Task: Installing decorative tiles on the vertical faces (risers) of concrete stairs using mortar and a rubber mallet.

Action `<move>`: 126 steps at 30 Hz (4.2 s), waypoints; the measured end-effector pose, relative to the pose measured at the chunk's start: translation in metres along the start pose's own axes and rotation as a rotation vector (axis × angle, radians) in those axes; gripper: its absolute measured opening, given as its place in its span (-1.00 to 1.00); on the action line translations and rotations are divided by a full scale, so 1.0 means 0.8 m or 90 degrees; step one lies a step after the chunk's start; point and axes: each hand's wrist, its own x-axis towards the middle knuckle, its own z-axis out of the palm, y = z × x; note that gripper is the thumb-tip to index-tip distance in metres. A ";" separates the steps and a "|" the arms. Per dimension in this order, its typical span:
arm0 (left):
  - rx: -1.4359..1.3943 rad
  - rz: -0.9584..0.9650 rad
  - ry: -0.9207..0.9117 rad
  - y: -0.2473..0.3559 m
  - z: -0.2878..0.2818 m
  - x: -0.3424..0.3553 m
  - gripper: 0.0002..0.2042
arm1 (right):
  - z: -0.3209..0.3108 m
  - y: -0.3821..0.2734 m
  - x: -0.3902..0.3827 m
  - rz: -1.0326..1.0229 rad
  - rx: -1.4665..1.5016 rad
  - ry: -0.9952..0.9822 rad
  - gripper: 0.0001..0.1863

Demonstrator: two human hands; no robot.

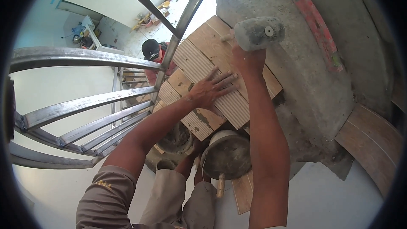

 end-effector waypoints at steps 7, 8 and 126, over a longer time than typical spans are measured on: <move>0.011 -0.001 -0.018 -0.003 -0.002 -0.004 0.33 | 0.002 0.005 -0.008 0.191 0.231 -0.105 -0.78; 0.013 -0.004 -0.017 -0.002 -0.003 -0.003 0.33 | -0.002 0.009 -0.014 0.226 0.279 -0.093 -0.78; 0.023 -0.001 0.009 0.012 -0.006 -0.004 0.30 | -0.087 -0.007 -0.150 0.430 0.026 -0.434 -0.52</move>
